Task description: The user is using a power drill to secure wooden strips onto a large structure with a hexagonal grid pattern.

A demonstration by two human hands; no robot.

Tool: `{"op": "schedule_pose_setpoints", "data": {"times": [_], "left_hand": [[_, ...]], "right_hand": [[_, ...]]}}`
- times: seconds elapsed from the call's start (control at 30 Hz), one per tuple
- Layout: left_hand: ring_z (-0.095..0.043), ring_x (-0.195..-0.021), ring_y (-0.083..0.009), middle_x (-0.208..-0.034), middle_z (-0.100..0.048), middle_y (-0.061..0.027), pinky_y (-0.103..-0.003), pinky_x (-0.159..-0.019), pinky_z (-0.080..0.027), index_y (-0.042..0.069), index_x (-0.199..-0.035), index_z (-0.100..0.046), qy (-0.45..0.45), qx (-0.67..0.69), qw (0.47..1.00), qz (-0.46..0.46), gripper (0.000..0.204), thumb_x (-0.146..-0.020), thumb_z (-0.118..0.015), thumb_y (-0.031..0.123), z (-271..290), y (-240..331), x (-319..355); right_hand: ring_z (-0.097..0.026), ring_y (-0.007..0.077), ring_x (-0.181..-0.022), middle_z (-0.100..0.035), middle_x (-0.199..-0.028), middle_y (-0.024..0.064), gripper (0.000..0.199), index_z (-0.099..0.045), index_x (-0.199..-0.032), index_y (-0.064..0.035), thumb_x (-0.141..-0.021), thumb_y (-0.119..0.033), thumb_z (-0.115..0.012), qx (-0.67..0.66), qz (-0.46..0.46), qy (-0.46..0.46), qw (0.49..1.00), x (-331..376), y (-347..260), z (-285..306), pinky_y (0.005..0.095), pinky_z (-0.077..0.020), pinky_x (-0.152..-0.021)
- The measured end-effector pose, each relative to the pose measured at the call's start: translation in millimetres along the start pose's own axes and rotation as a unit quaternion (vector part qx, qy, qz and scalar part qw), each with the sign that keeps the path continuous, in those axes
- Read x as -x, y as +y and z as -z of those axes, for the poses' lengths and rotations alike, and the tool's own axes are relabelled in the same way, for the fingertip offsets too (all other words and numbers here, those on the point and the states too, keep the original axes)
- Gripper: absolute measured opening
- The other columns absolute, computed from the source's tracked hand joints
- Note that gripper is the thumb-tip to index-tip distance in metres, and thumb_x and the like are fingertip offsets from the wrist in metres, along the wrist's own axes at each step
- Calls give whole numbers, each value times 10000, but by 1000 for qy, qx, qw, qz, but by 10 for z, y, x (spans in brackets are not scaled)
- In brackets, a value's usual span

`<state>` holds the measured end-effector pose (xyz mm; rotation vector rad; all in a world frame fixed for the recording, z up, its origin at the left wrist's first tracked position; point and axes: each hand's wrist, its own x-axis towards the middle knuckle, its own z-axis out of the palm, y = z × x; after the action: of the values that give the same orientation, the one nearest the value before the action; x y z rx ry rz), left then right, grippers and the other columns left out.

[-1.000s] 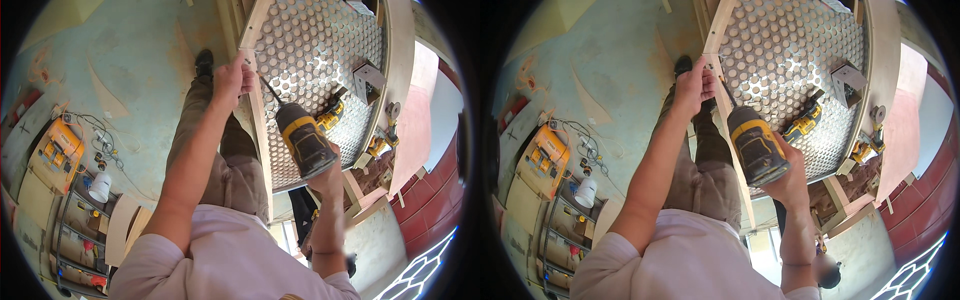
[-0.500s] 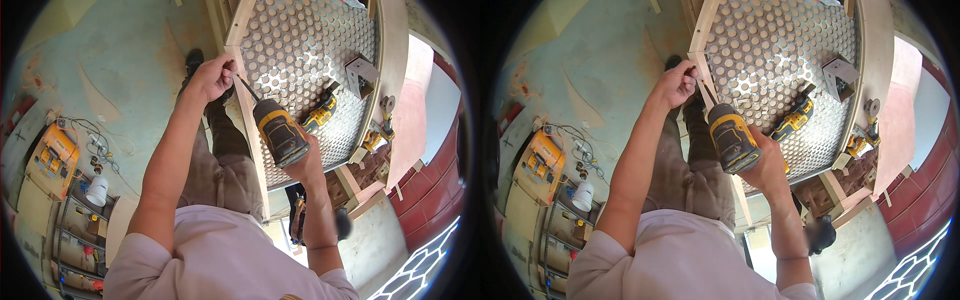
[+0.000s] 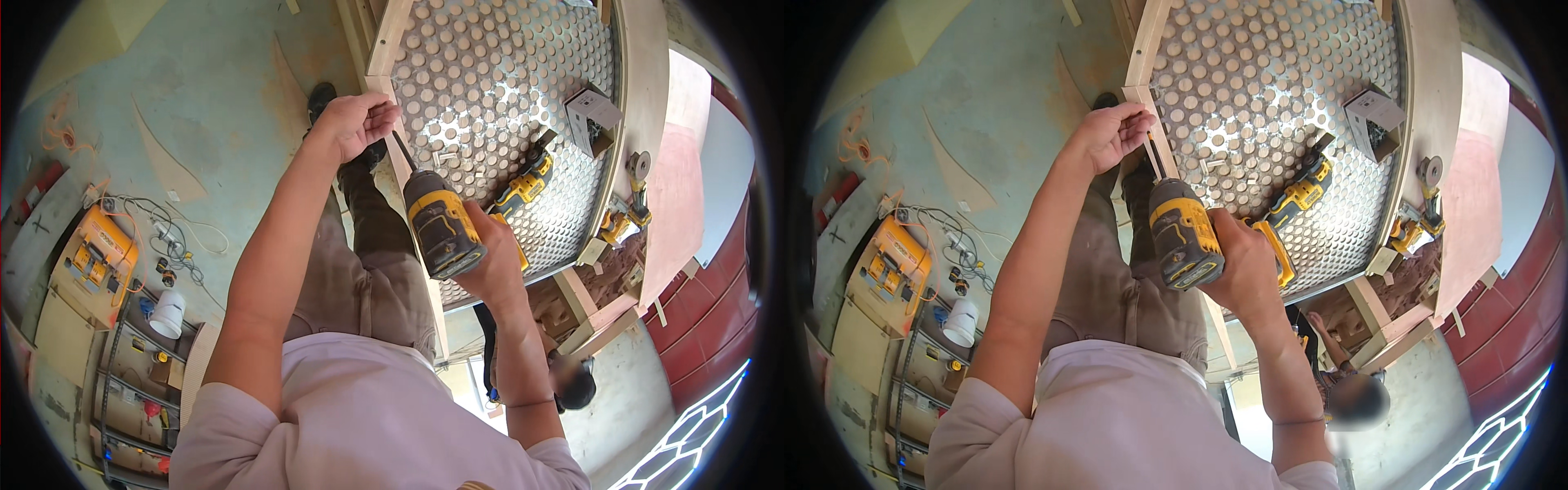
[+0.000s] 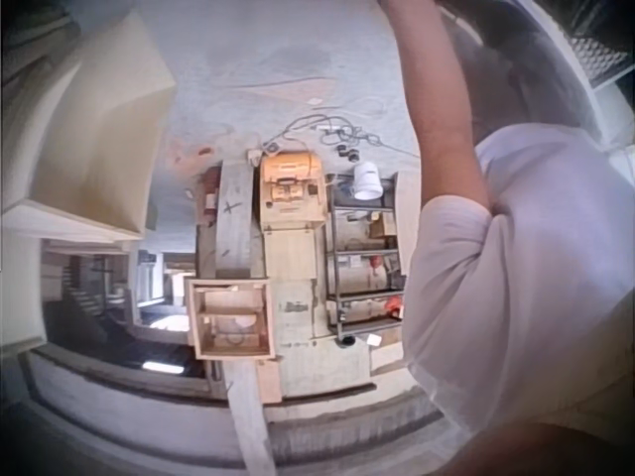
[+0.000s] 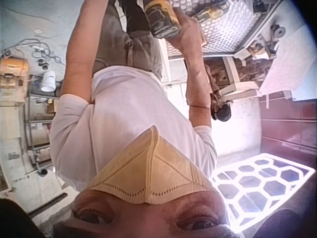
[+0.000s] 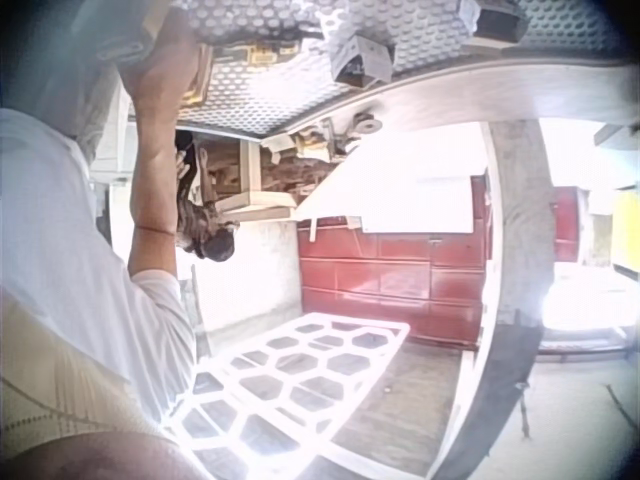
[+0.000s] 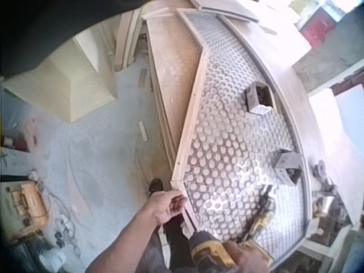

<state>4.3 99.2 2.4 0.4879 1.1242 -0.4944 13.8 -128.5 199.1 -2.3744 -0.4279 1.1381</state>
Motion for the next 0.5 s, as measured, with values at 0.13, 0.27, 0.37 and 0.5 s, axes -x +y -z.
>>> {"op": "schedule_pose_setpoints", "data": {"times": [0.13,0.27,0.37,0.5], "left_hand": [[-687,-780,-126,-979,-737,-83,-280,-719,-584,6,-1062,-683,-110,-11,993,32,203,-1005,-638,195,24,48,45],[-687,-903,-131,-1043,-740,-70,-295,-792,-552,63,-1067,-679,-48,-114,989,-80,204,-1022,-620,254,35,-78,121],[-683,-915,-137,-1072,-736,-54,-306,-803,-538,104,-1092,-667,27,-97,987,-124,207,-1022,-635,296,138,-222,148],[-679,-956,-147,-1114,-732,-48,-327,-889,-546,116,-1096,-639,-8,76,996,-56,225,-1020,-653,327,50,-381,298]], "right_hand": [[-711,366,-866,-728,-929,151,526,-645,-1102,-59,-649,-180,-883,2,1,7,1000,7,6,-9,428,-550,-731],[-710,371,-870,-722,-928,148,575,-626,-1154,-69,-657,-185,-890,20,8,17,1000,39,49,-10,433,-551,-727],[-714,366,-880,-718,-932,136,598,-603,-1187,-82,-673,-172,-896,-60,0,84,995,116,22,-20,417,-555,-732],[-718,320,-880,-721,-947,115,585,-599,-1182,-89,-680,-128,-897,-82,20,33,996,237,187,18,359,-551,-756]]}}
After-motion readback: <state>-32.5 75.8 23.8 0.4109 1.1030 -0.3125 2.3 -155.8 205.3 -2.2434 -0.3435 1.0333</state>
